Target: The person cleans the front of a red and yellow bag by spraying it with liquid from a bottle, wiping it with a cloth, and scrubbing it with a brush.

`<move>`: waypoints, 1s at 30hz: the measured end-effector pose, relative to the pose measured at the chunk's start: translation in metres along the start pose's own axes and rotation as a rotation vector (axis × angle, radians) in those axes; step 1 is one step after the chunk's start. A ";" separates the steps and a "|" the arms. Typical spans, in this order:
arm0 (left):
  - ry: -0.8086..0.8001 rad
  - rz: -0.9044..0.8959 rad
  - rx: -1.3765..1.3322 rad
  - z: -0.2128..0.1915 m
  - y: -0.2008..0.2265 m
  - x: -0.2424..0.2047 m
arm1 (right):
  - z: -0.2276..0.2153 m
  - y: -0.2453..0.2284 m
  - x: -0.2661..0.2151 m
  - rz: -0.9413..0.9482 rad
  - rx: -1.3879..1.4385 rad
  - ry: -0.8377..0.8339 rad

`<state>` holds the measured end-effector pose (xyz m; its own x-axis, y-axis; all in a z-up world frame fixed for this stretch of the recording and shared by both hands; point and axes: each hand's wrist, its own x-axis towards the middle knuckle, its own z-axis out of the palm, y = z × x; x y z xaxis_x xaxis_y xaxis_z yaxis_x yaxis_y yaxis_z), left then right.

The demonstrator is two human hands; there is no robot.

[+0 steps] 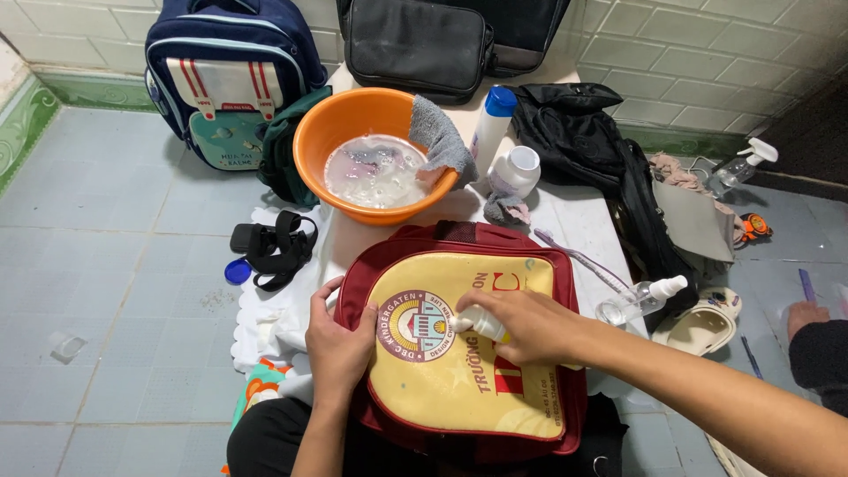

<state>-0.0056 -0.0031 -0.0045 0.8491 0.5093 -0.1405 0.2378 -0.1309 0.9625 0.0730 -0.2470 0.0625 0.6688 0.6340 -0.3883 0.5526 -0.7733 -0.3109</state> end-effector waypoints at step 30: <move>0.017 0.037 0.037 0.001 -0.002 -0.001 | -0.061 0.003 -0.073 -0.330 0.655 1.295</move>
<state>-0.0061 -0.0037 -0.0061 0.8493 0.5182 -0.1007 0.2240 -0.1810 0.9576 0.0558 -0.2950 0.1433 0.7220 0.0705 0.6883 0.6820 -0.2398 -0.6909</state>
